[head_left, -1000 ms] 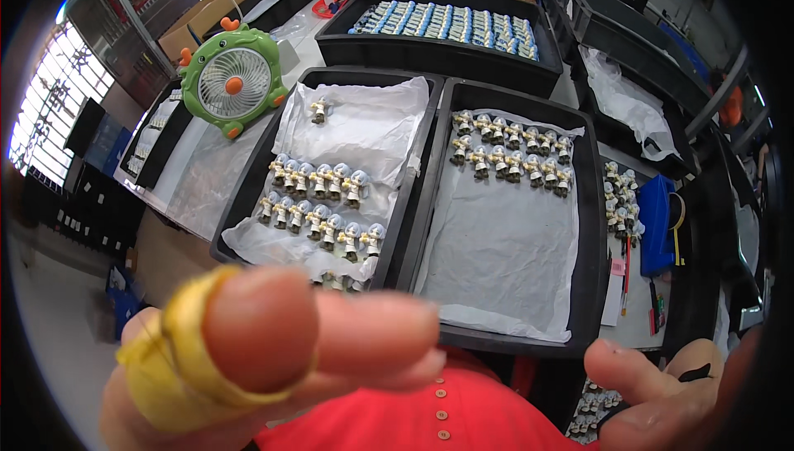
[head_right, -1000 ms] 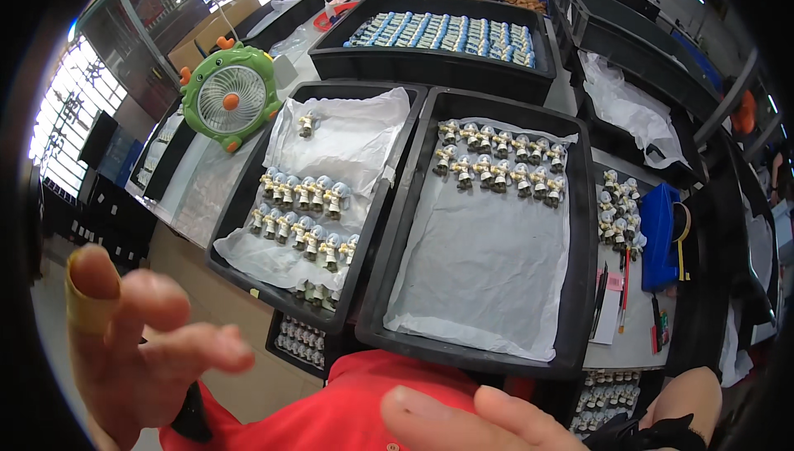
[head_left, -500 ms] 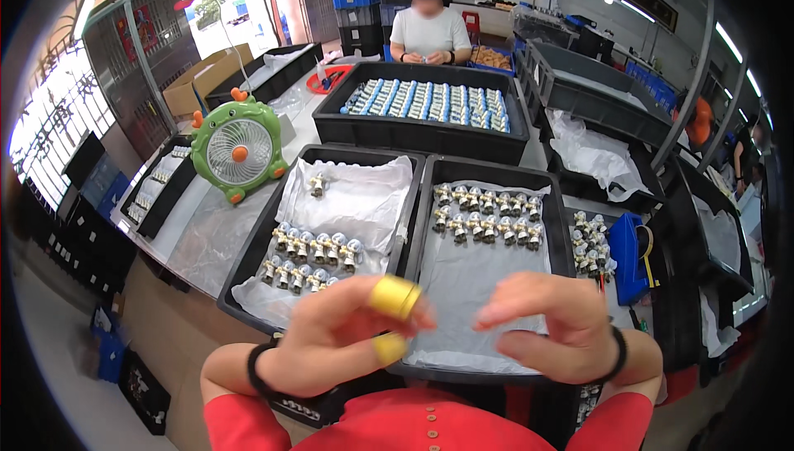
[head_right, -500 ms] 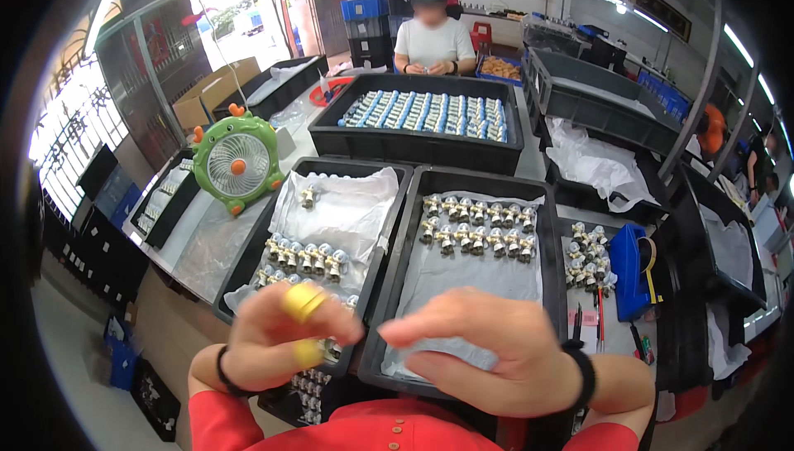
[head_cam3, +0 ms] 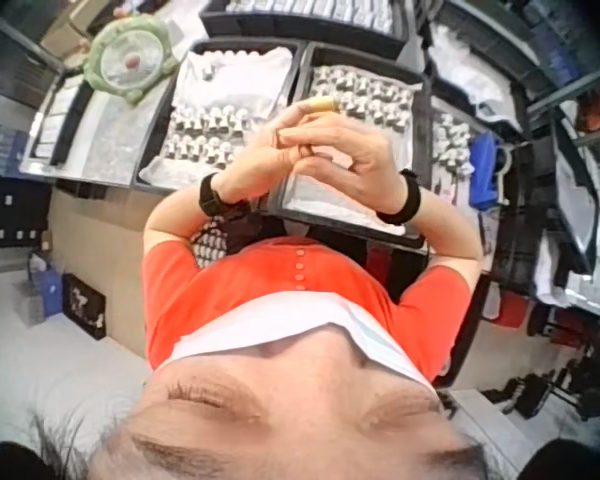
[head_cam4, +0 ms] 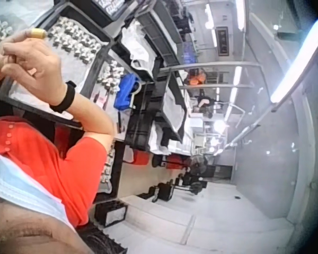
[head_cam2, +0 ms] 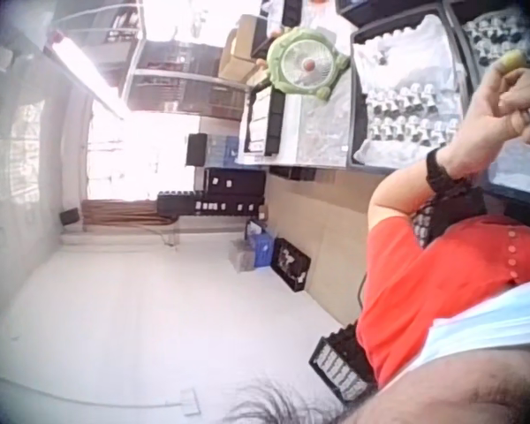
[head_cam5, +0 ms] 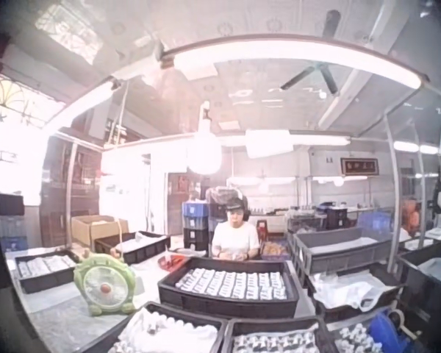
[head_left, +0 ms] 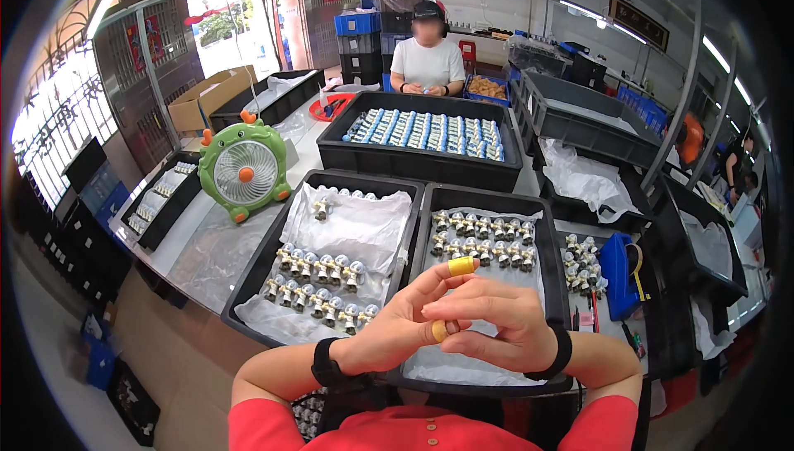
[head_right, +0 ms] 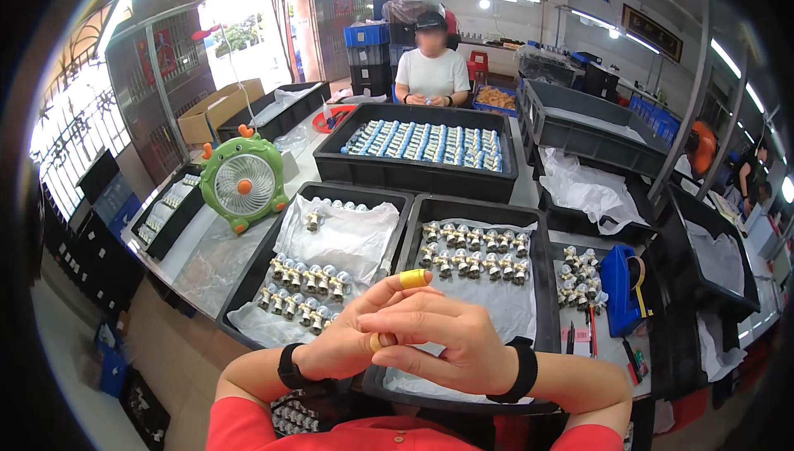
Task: The person assembles small decorative figures by hand, picking up individual units from a tray, attaching a small yellow cap to the top, and placing the finished item into a separate tray. The process is repeated continuously for multiple units.
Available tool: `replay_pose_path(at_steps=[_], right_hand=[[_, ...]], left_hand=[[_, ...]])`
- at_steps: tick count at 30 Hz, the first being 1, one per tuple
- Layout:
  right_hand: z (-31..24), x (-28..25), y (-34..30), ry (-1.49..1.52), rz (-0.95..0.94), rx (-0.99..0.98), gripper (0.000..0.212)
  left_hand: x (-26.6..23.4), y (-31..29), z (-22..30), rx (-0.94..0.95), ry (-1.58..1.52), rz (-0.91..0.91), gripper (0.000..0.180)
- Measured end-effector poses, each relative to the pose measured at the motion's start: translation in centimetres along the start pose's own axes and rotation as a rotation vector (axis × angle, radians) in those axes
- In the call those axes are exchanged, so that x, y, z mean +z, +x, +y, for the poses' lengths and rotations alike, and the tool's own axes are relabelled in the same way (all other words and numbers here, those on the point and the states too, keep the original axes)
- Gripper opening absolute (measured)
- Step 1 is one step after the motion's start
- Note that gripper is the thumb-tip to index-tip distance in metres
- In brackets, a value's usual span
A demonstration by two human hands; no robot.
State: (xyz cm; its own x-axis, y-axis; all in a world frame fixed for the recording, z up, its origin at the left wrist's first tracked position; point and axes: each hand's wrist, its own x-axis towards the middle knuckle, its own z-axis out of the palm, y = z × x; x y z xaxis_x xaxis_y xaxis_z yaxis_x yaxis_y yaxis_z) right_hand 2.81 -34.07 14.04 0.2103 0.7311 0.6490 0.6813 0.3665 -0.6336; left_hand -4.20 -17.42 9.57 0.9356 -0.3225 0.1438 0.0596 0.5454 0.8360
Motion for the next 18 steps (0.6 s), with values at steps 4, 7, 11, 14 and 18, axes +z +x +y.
replay_pose_path(at_steps=[4,7,11,14,18], right_hand=[[0.7,0.6,-0.3,0.169,-0.003,0.077,0.029],[1.7,1.6,-0.7,0.327,0.013,0.189,0.026],[1.9,2.4,-0.6,0.56,0.069,0.485,0.024],[2.5,3.1,-0.2,0.631,0.123,0.502,0.031],[4.3,2.0,0.3,0.576,0.214,0.542,0.032]], left_hand=[[0.2,0.7,-0.1,0.042,0.072,-0.006,0.077],[0.1,0.6,-0.1,0.089,0.086,0.021,0.077],[-0.4,1.1,-0.9,0.159,0.085,0.125,0.073],[-0.9,1.4,-1.4,0.245,0.087,0.181,0.068],[-2.4,2.0,-0.3,0.422,0.077,0.34,0.051]])
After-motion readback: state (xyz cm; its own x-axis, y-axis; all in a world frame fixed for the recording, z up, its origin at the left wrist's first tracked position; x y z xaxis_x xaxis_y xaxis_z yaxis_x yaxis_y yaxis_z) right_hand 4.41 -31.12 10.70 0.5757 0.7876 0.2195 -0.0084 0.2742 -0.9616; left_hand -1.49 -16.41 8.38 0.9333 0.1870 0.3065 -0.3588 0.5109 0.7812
